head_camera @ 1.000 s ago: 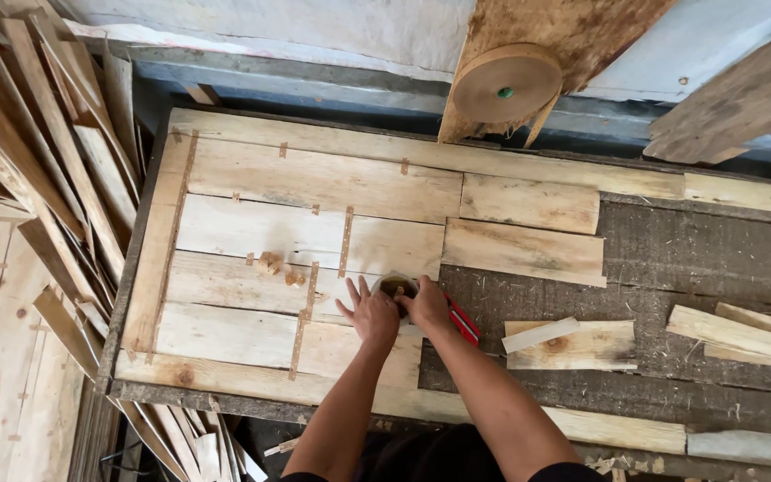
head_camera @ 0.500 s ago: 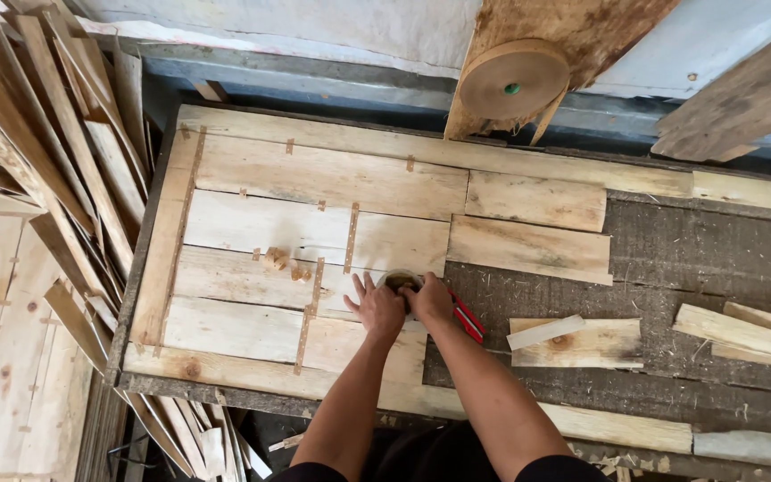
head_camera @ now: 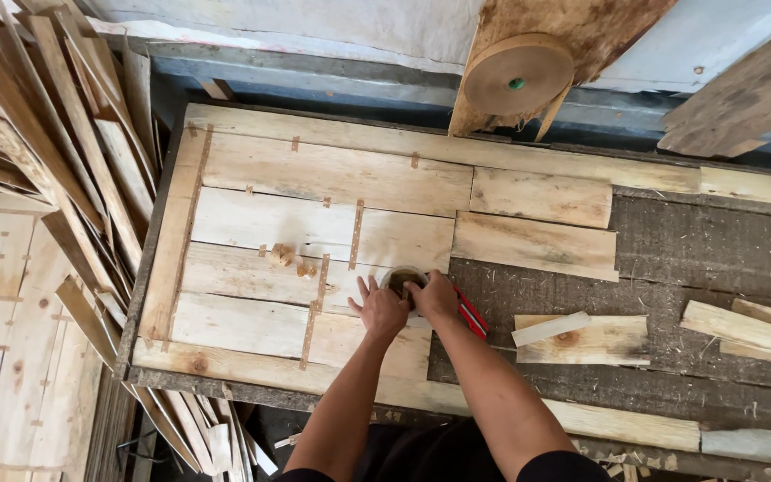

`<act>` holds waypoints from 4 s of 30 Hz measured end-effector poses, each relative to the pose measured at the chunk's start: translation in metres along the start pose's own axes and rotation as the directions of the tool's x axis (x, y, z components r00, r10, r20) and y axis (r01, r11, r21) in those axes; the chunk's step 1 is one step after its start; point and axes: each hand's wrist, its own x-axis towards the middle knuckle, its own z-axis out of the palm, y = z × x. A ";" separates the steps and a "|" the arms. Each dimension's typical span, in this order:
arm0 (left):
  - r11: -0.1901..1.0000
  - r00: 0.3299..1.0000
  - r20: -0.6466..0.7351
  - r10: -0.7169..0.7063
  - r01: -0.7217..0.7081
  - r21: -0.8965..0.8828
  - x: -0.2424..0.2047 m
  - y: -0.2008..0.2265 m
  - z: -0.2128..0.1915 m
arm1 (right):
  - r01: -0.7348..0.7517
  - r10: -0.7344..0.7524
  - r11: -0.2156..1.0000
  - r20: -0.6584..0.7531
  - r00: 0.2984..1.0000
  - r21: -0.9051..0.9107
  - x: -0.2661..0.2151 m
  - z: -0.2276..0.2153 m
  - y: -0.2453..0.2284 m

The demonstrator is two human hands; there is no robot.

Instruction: Assembling and trimming thin wooden strips to form a panel.

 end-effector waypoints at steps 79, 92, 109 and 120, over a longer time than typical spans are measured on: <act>0.766 0.818 -0.438 0.373 -0.538 -0.351 -0.043 0.060 0.009 | 0.538 -0.531 0.749 -0.136 0.836 0.387 0.014 -0.143 0.051; 0.842 0.812 -0.222 0.540 -0.524 0.132 -0.022 0.072 0.023 | 0.757 -0.719 0.614 0.235 0.653 -0.225 0.001 -0.156 0.042; 0.827 0.803 -0.199 0.561 -0.555 0.091 -0.042 0.078 -0.013 | 0.712 -0.681 0.675 0.208 0.702 -0.196 -0.015 -0.152 0.031; 0.631 0.970 -0.068 0.232 -0.203 -0.749 -0.018 0.018 0.017 | -0.086 -0.251 0.592 0.285 0.925 0.801 0.020 -0.041 0.065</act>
